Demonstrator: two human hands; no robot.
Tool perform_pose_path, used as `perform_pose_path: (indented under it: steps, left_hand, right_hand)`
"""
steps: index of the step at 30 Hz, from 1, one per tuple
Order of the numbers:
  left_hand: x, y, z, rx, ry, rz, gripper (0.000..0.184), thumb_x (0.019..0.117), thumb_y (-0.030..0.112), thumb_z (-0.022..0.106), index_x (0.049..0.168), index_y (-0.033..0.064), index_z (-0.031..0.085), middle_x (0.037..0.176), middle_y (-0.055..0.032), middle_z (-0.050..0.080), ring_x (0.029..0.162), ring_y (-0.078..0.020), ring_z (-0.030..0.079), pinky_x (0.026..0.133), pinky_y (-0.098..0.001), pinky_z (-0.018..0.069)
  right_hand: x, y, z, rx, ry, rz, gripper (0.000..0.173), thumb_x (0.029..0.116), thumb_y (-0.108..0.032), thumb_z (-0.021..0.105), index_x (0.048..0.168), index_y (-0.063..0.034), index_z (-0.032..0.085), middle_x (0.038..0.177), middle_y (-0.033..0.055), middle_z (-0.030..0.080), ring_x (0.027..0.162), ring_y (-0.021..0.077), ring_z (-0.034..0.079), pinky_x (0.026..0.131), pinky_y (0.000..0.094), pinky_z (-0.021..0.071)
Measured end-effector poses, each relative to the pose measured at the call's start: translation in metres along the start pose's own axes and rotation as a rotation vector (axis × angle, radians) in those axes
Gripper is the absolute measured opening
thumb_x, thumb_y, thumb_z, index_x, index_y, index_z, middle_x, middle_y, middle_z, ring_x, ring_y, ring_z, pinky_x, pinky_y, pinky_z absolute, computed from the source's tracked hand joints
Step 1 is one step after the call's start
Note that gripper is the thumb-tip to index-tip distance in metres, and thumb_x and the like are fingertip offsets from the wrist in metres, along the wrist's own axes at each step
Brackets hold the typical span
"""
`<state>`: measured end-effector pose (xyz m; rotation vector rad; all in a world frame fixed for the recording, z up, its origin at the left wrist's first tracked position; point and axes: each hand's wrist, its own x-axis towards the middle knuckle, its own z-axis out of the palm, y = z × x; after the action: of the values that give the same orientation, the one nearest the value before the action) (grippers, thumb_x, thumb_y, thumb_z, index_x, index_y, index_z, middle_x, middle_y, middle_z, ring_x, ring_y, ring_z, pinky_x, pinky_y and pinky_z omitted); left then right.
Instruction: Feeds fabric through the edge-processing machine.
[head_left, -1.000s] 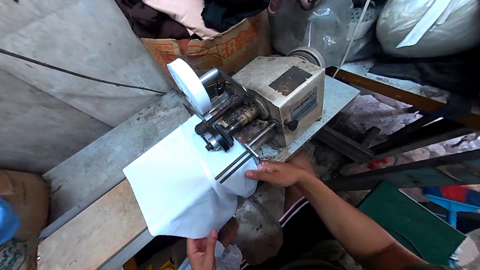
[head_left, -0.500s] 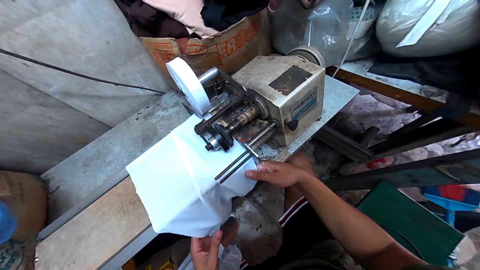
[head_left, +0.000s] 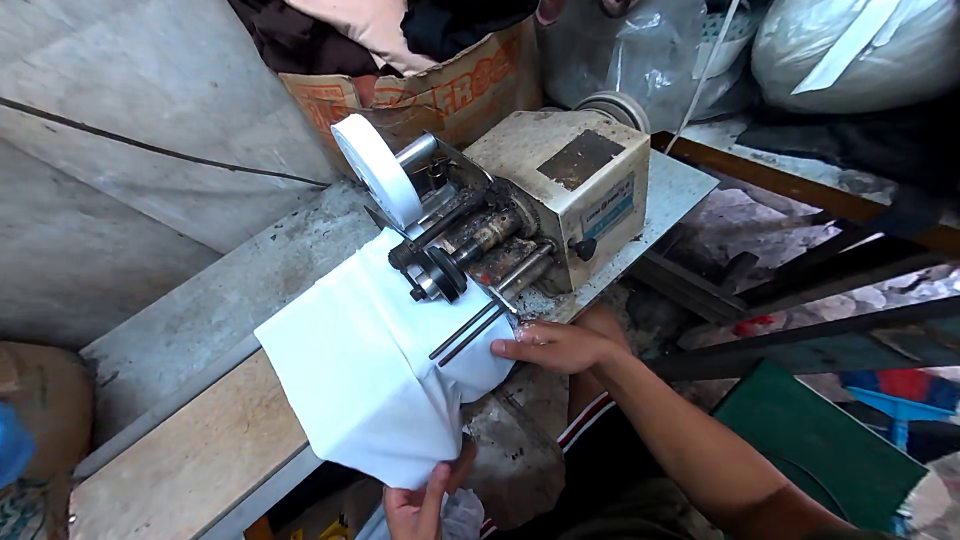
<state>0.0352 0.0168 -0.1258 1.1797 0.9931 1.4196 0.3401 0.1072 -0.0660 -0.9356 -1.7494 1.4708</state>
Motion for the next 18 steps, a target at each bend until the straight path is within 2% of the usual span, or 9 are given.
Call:
perform_pose_path:
  steps: [3, 7, 10, 14, 17, 18]
  left_hand:
    - [0.0005, -0.0013, -0.0014, -0.001, 0.019, 0.008, 0.038, 0.0855, 0.024, 0.083, 0.119, 0.0232, 0.065, 0.110, 0.0079, 0.075, 0.104, -0.0056, 0.071, 0.094, -0.0270, 0.0586]
    - [-0.0002, 0.0024, 0.0017, -0.032, -0.011, -0.007, 0.035, 0.0850, 0.024, 0.083, 0.118, 0.0245, 0.070, 0.108, 0.0066, 0.077, 0.101, -0.0063, 0.072, 0.092, -0.0274, 0.0596]
    - [0.0006, 0.0011, 0.0000, -0.011, 0.026, -0.008, 0.042, 0.0859, 0.023, 0.082, 0.122, 0.0208, 0.061, 0.110, 0.0069, 0.075, 0.104, -0.0064, 0.071, 0.092, -0.0274, 0.0596]
    - [-0.0010, 0.0027, 0.0030, -0.051, 0.006, -0.018, 0.037, 0.0843, 0.023, 0.083, 0.118, 0.0235, 0.069, 0.109, 0.0070, 0.076, 0.102, -0.0062, 0.072, 0.093, -0.0276, 0.0594]
    - [0.0019, -0.0010, -0.0013, -0.009, 0.022, 0.005, 0.043, 0.0864, 0.024, 0.082, 0.123, 0.0206, 0.060, 0.113, 0.0072, 0.074, 0.106, -0.0063, 0.070, 0.095, -0.0281, 0.0586]
    - [0.0015, -0.0012, -0.0011, -0.003, 0.028, 0.002, 0.043, 0.0857, 0.023, 0.083, 0.123, 0.0206, 0.061, 0.113, 0.0071, 0.074, 0.107, -0.0064, 0.070, 0.096, -0.0283, 0.0581]
  right_hand:
    - [0.0000, -0.0001, 0.0004, 0.004, 0.000, 0.002, 0.040, 0.1107, -0.035, 0.042, 0.104, -0.0051, 0.068, 0.095, -0.0052, 0.069, 0.093, -0.0050, 0.063, 0.088, 0.0214, 0.0527]
    - [-0.0004, 0.0013, 0.0004, 0.029, 0.000, -0.013, 0.039, 0.1108, -0.035, 0.042, 0.108, -0.0051, 0.067, 0.100, -0.0052, 0.070, 0.098, -0.0053, 0.063, 0.091, 0.0218, 0.0524]
    - [0.0002, 0.0022, 0.0009, 0.027, -0.002, -0.016, 0.039, 0.1109, -0.035, 0.042, 0.107, -0.0057, 0.068, 0.099, -0.0056, 0.070, 0.097, -0.0054, 0.063, 0.090, 0.0216, 0.0527]
    - [-0.0001, 0.0021, 0.0000, 0.004, -0.005, -0.003, 0.040, 0.1107, -0.036, 0.042, 0.102, -0.0065, 0.067, 0.092, -0.0058, 0.068, 0.091, -0.0050, 0.063, 0.084, 0.0212, 0.0528]
    - [0.0003, 0.0028, 0.0003, -0.014, -0.001, -0.006, 0.042, 0.1107, -0.036, 0.042, 0.100, -0.0051, 0.067, 0.093, -0.0037, 0.068, 0.091, -0.0039, 0.063, 0.085, 0.0221, 0.0521]
    - [0.0003, 0.0021, 0.0004, -0.014, 0.000, -0.002, 0.042, 0.1107, -0.036, 0.042, 0.102, -0.0045, 0.068, 0.094, -0.0031, 0.069, 0.093, -0.0036, 0.063, 0.086, 0.0223, 0.0521]
